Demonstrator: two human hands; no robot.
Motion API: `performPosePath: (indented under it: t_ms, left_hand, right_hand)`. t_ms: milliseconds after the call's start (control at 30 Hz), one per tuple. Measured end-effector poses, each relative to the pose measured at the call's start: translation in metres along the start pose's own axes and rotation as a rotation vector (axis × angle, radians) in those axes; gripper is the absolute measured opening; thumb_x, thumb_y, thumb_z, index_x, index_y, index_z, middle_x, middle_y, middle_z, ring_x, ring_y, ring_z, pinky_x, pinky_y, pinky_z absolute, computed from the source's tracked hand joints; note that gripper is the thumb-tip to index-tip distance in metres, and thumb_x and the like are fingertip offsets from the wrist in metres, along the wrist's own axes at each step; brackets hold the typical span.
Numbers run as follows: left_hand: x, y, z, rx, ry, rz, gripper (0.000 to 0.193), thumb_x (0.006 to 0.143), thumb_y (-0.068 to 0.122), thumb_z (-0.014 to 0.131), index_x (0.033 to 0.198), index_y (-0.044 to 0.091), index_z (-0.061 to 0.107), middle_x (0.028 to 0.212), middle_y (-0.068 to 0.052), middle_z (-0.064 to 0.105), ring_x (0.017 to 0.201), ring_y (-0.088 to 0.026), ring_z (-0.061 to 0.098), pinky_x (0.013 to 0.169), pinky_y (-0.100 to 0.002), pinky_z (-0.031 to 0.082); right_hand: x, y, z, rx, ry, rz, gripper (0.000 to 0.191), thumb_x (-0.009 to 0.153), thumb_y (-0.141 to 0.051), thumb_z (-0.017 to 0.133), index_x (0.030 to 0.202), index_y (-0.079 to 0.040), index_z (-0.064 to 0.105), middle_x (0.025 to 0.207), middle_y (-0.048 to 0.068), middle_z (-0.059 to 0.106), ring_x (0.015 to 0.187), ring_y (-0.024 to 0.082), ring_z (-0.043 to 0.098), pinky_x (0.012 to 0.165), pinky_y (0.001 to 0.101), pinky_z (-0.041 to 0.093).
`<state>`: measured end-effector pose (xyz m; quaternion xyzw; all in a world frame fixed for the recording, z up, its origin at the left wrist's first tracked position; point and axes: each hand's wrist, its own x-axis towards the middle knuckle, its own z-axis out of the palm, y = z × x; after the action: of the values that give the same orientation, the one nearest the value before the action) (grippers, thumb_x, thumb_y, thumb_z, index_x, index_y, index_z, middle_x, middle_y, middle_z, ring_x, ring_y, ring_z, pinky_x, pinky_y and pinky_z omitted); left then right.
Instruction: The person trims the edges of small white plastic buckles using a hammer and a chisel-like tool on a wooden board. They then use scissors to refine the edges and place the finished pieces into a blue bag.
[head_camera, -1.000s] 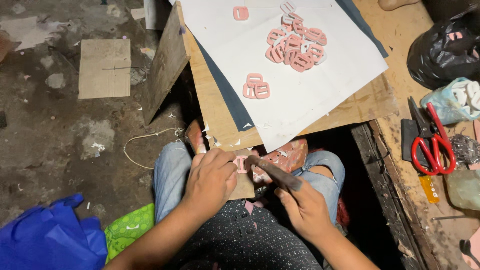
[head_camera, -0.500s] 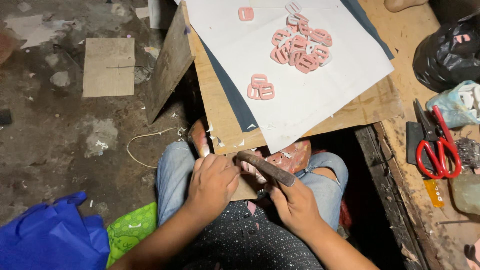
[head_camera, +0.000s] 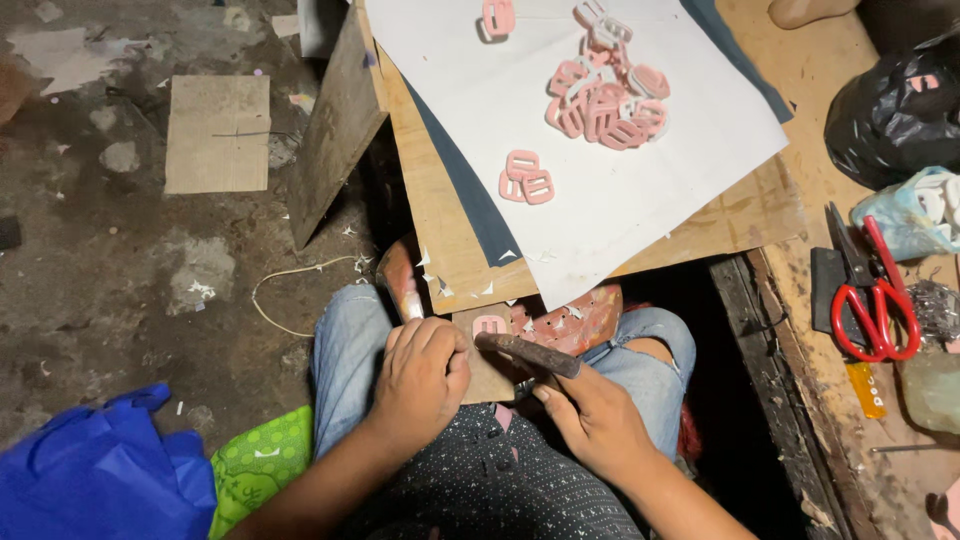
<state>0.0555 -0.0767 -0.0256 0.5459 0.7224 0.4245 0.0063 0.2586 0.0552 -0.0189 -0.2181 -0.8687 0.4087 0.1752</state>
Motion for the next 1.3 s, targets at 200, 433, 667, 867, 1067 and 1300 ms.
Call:
performPosePath:
  t_ms: [200, 433, 667, 867, 1067, 1300]
  left_hand:
    - [0.006, -0.001, -0.007, 0.056, -0.093, 0.109, 0.028, 0.083, 0.01, 0.066, 0.11, 0.005, 0.069, 0.123, -0.009, 0.068, 0.106, -0.028, 0.061, 0.092, -0.043, 0.044]
    - [0.018, -0.006, -0.008, 0.108, -0.149, 0.205, 0.022, 0.082, 0.016, 0.072, 0.1, 0.005, 0.071, 0.116, -0.007, 0.069, 0.101, -0.027, 0.06, 0.087, -0.044, 0.045]
    - [0.028, -0.001, 0.0, 0.138, -0.127, 0.265, 0.015, 0.082, 0.013, 0.075, 0.093, 0.011, 0.065, 0.095, -0.004, 0.063, 0.096, -0.026, 0.059, 0.086, -0.043, 0.045]
    - [0.046, -0.004, -0.007, 0.051, -0.376, 0.478, 0.038, 0.071, 0.013, 0.07, 0.11, 0.013, 0.071, 0.128, -0.002, 0.065, 0.107, -0.026, 0.057, 0.089, -0.042, 0.041]
    - [0.049, -0.011, -0.006, 0.07, -0.452, 0.499, 0.033, 0.082, 0.012, 0.066, 0.114, 0.01, 0.069, 0.134, 0.0, 0.064, 0.112, -0.023, 0.058, 0.092, -0.039, 0.043]
    - [0.022, -0.01, 0.002, 0.063, -0.4, 0.263, 0.031, 0.083, 0.012, 0.068, 0.113, 0.005, 0.068, 0.117, -0.008, 0.062, 0.11, -0.029, 0.059, 0.098, -0.041, 0.046]
  right_hand:
    - [-0.013, 0.015, 0.003, 0.052, 0.009, -0.002, 0.038, 0.089, -0.007, 0.07, 0.126, -0.005, 0.067, 0.089, 0.01, 0.07, 0.077, 0.021, 0.071, 0.071, 0.0297, 0.057]
    - [-0.034, 0.026, -0.004, 0.185, -0.087, 0.041, 0.045, 0.09, -0.003, 0.065, 0.136, -0.001, 0.061, 0.088, 0.008, 0.071, 0.078, 0.018, 0.073, 0.073, 0.0286, 0.058]
    - [-0.04, 0.024, 0.001, 0.075, -0.046, 0.043, 0.037, 0.09, -0.009, 0.069, 0.127, -0.005, 0.066, 0.09, 0.01, 0.072, 0.08, 0.022, 0.074, 0.074, 0.0307, 0.058]
    - [-0.035, 0.019, -0.002, 0.1, -0.071, 0.111, 0.041, 0.089, -0.011, 0.072, 0.129, -0.006, 0.067, 0.087, 0.01, 0.072, 0.078, 0.022, 0.072, 0.072, 0.0313, 0.058]
    - [-0.032, 0.021, -0.003, 0.142, -0.063, 0.099, 0.045, 0.088, -0.012, 0.073, 0.132, -0.006, 0.065, 0.094, 0.011, 0.073, 0.081, 0.02, 0.073, 0.074, 0.0302, 0.058]
    - [-0.037, 0.029, -0.008, 0.097, 0.138, 0.197, 0.047, 0.095, -0.024, 0.068, 0.136, -0.004, 0.061, 0.118, 0.018, 0.073, 0.101, 0.024, 0.072, 0.088, 0.0325, 0.055]
